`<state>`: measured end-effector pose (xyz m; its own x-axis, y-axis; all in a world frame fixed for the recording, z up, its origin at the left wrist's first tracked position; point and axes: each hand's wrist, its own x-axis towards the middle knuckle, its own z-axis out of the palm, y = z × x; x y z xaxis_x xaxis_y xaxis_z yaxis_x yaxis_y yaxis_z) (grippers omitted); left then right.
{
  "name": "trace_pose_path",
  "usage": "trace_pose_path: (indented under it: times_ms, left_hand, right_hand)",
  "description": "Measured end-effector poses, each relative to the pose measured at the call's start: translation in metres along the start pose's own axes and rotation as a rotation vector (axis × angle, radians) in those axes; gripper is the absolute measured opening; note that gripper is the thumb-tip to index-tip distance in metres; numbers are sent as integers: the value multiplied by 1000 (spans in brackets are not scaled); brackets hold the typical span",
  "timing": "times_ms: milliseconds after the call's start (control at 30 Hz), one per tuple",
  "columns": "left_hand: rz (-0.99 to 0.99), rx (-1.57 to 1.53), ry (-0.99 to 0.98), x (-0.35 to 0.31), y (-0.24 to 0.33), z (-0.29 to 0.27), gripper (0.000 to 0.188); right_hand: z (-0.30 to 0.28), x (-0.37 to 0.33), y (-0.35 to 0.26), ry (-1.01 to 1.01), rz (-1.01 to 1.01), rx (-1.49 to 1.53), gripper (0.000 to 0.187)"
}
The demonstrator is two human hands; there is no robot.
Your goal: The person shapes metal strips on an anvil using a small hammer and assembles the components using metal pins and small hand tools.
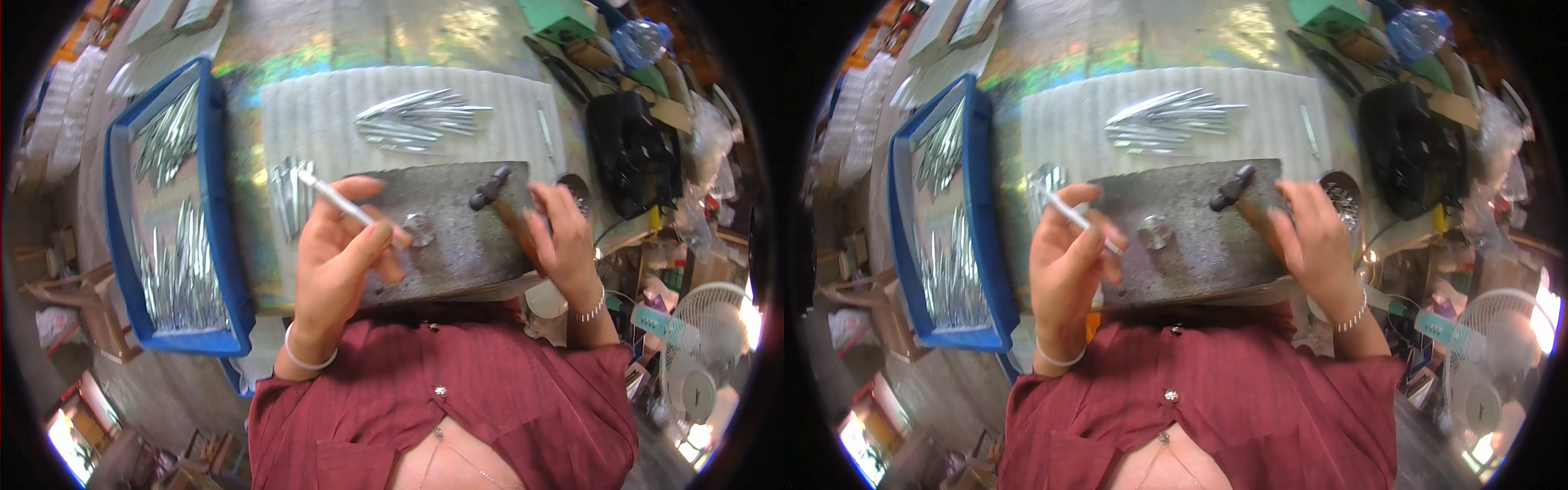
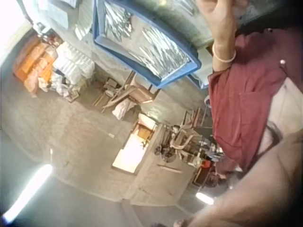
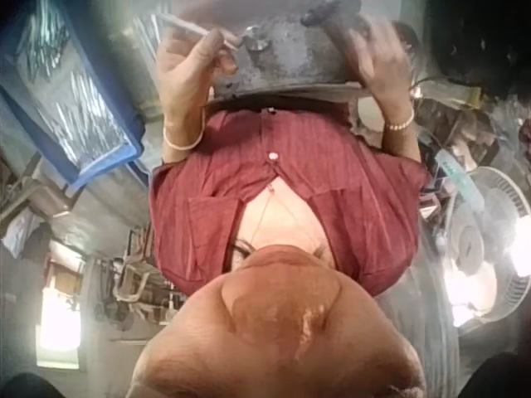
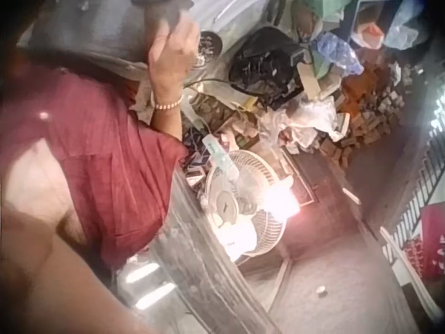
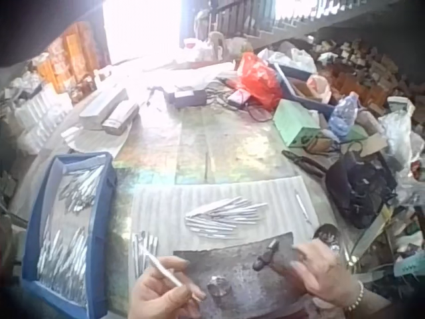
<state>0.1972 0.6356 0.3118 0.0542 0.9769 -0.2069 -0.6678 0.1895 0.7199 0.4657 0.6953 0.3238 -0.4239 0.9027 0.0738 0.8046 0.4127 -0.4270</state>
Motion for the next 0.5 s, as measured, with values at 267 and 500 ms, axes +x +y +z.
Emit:
trace_pose_path:
  times_ms: [267, 500]
  left_hand:
    - [110, 365, 37, -24, -2, 2, 22]
    - [89, 502, 141, -32, 2, 16, 19]
  right_hand:
    - [27, 87, 116, 68, 245, -301, 27]
    - [17, 98, 136, 15, 167, -225, 27]
